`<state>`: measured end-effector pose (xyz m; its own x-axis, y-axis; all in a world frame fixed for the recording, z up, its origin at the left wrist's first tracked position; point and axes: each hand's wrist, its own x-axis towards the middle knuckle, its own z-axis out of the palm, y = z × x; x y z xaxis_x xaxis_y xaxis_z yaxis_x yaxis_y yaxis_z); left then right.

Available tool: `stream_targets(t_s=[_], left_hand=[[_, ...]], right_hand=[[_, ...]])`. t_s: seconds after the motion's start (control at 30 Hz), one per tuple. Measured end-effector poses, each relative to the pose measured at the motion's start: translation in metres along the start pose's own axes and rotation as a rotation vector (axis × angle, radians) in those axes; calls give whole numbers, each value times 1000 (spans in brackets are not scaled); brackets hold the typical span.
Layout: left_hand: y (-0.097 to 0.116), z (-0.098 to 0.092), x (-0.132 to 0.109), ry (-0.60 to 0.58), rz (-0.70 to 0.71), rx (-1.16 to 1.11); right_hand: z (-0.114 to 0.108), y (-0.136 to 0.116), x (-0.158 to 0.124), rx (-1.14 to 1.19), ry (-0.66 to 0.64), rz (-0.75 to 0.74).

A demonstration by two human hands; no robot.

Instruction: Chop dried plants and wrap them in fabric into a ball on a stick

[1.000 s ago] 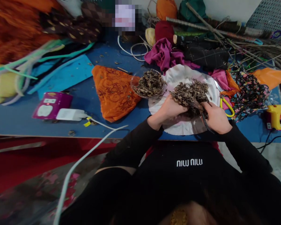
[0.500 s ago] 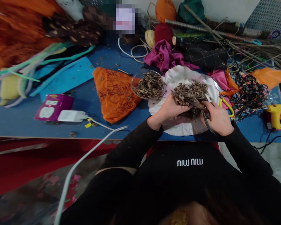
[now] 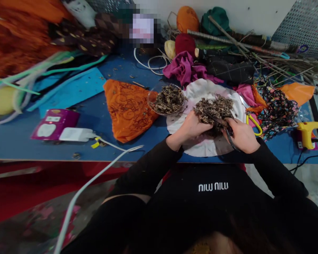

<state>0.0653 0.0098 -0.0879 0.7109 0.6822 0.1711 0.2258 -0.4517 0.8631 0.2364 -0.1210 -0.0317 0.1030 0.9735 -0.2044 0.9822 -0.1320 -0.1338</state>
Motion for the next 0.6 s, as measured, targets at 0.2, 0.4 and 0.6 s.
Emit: stream_targets(t_s=[0.2, 0.4, 0.6], left_hand=[[3, 4, -2, 25, -127, 49], [6, 0, 1, 15, -132, 59], [7, 3, 0, -37, -118, 48]], right_hand=[[-3, -9, 3, -44, -36, 40], [-2, -3, 2, -36, -49, 33], [-3, -7, 6, -44, 9, 42]])
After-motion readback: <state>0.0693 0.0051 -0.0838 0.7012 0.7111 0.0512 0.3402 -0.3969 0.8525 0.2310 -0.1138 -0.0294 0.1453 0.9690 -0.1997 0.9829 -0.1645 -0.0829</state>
